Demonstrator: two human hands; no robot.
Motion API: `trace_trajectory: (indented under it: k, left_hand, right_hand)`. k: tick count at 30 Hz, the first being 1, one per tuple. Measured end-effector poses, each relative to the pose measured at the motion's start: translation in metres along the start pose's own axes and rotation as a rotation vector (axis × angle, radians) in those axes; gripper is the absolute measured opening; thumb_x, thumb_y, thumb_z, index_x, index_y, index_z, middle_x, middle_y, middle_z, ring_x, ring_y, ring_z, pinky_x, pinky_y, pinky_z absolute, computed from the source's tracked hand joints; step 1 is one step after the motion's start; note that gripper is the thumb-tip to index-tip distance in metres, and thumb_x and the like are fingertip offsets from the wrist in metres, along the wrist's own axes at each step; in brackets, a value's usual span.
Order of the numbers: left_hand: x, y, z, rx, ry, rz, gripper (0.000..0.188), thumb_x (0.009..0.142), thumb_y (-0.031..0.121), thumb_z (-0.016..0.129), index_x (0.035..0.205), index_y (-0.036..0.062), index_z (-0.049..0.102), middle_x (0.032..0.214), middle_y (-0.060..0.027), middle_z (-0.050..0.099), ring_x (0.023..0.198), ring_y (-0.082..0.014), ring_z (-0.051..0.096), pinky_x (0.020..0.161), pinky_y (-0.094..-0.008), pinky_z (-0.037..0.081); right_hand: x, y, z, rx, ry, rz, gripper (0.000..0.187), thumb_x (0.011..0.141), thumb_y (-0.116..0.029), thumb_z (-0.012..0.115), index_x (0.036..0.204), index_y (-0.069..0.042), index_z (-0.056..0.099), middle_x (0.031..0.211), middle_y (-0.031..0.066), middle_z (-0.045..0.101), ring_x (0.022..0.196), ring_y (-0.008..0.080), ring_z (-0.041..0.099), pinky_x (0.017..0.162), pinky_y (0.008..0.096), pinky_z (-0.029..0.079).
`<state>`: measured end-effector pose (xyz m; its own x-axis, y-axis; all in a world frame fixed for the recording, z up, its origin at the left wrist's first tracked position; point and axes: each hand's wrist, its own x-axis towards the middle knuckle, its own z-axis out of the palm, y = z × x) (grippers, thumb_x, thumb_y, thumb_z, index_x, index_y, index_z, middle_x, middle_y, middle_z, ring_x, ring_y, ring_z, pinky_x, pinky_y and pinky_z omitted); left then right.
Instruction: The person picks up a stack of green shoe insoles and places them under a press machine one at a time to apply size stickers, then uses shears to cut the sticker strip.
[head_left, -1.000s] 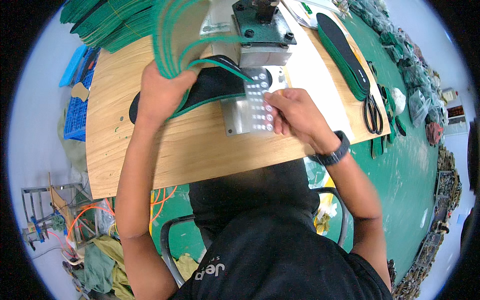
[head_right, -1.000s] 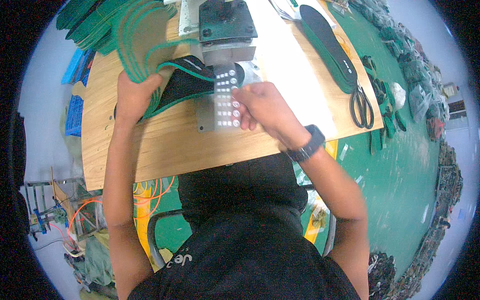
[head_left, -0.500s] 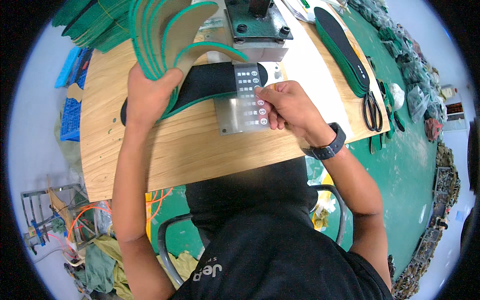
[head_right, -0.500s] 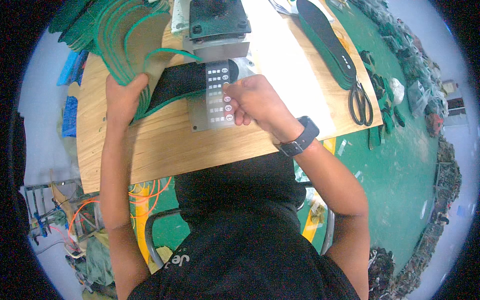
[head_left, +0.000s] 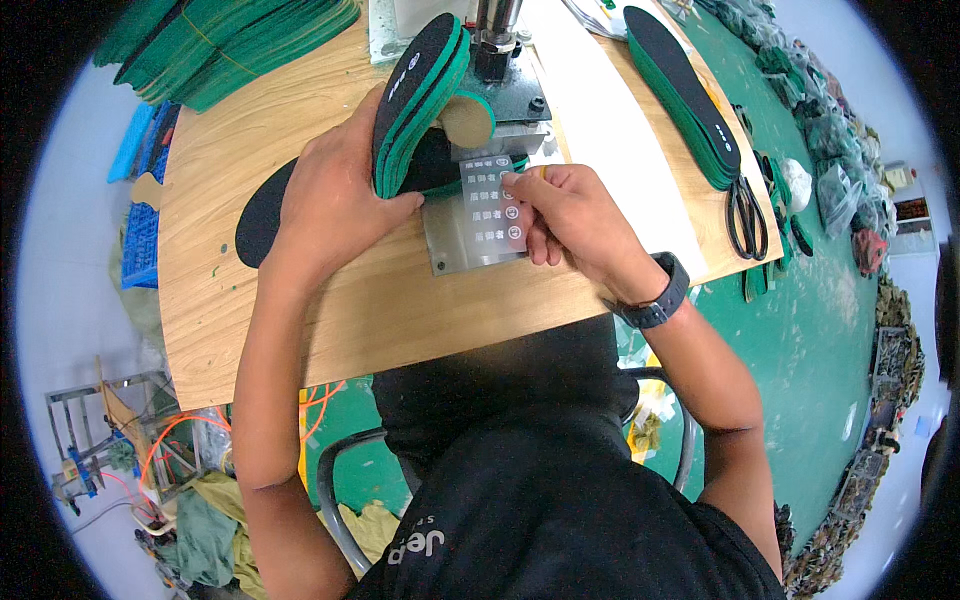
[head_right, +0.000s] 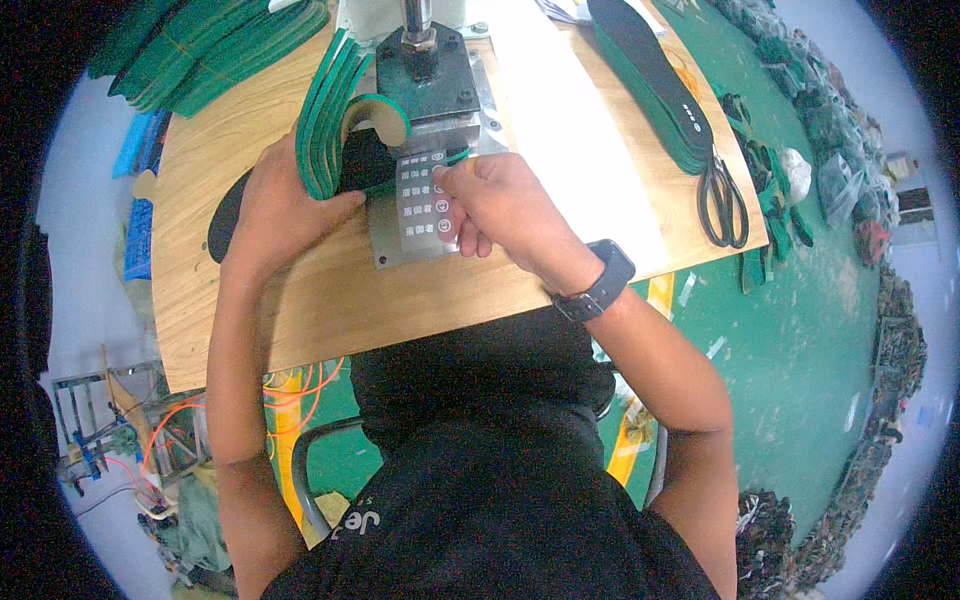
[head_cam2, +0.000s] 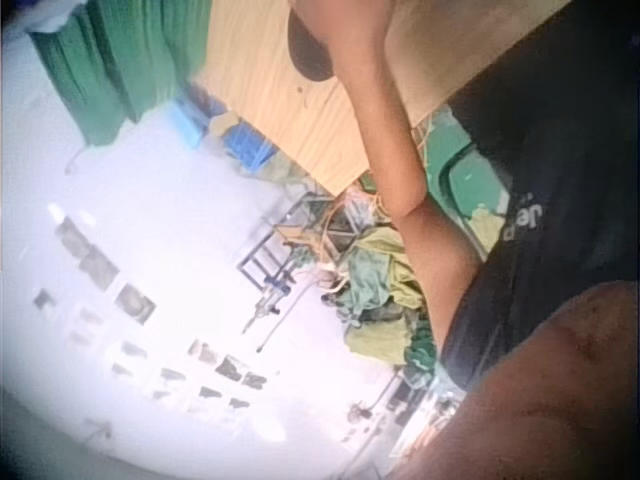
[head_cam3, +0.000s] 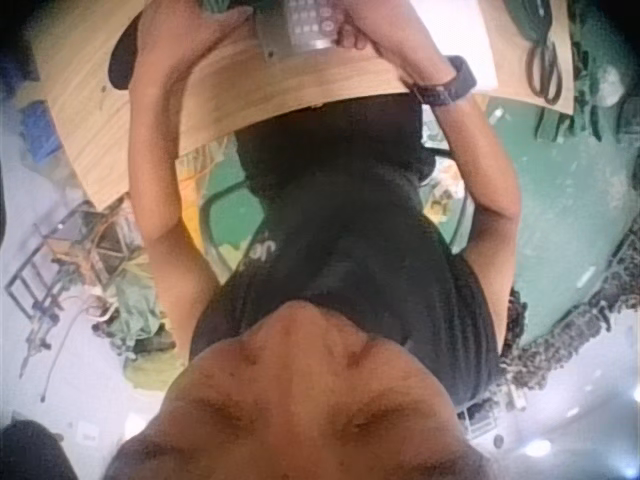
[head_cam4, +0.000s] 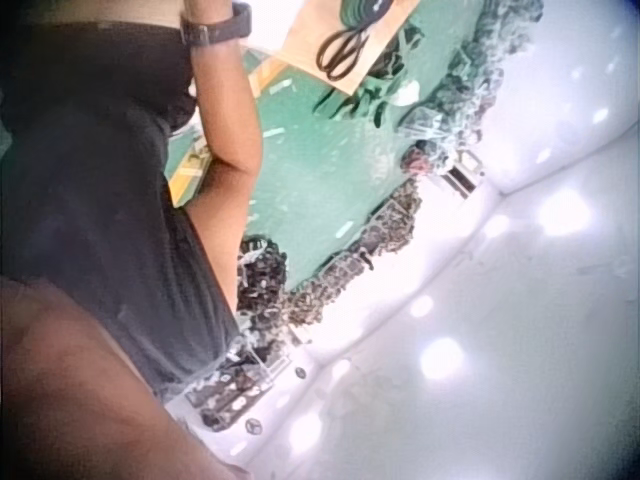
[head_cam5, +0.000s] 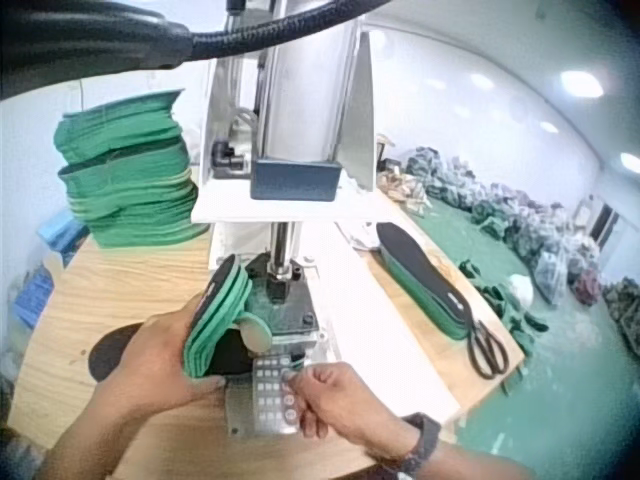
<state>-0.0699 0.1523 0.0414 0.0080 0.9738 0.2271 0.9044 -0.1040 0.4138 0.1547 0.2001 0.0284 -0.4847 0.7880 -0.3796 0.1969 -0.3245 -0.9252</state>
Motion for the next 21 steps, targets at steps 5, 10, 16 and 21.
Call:
trace_trajectory:
  k: [5, 10, 16, 21]
  left_hand:
    - [-0.003, -0.009, 0.0, -0.03, 0.038, -0.015, 0.067, 0.065, 0.018, 0.072, 0.127, 0.0045, 0.049, 0.094, -0.0212, 0.063, 0.086, -0.0376, 0.06, 0.08, -0.0417, 0.048]
    - [-0.001, 0.0, -0.014, -0.421, 0.134, -0.239, 0.039, 0.069, 0.014, 0.067, 0.105, 0.0007, 0.062, 0.077, -0.0128, 0.064, 0.068, -0.0214, 0.06, 0.069, -0.0322, 0.049]
    - [-0.007, -0.023, -0.014, -0.631, 0.307, -0.241, 0.023, 0.07, 0.011, 0.065, 0.09, -0.0007, 0.064, 0.073, -0.0032, 0.064, 0.067, -0.0109, 0.056, 0.067, -0.0282, 0.048]
    - [-0.008, -0.022, -0.016, -0.565, 0.347, -0.238, 0.021, 0.07, 0.013, 0.065, 0.085, -0.0004, 0.064, 0.074, -0.0039, 0.064, 0.067, -0.0111, 0.057, 0.067, -0.0278, 0.048]
  right_hand:
    - [-0.006, 0.007, -0.003, 0.04, 0.069, -0.073, 0.027, 0.093, -0.02, 0.054, 0.074, -0.001, 0.056, 0.059, 0.0061, 0.059, 0.041, 0.0099, 0.055, 0.033, 0.0183, 0.039]
    - [-0.013, 0.011, -0.017, 0.202, 0.116, -0.073, 0.027, 0.093, -0.02, 0.055, 0.074, -0.001, 0.056, 0.061, 0.008, 0.061, 0.041, 0.0088, 0.053, 0.035, 0.0171, 0.039]
    - [0.002, -0.001, -0.005, -0.123, 0.011, 0.01, 0.031, 0.093, -0.02, 0.055, 0.067, -0.003, 0.059, 0.057, 0.0075, 0.061, 0.036, 0.0086, 0.049, 0.033, 0.0196, 0.036]
    - [0.005, 0.0, -0.008, -0.172, -0.014, 0.01, 0.029, 0.092, -0.019, 0.054, 0.073, 0.002, 0.06, 0.06, 0.0104, 0.062, 0.04, 0.0114, 0.054, 0.035, 0.0215, 0.039]
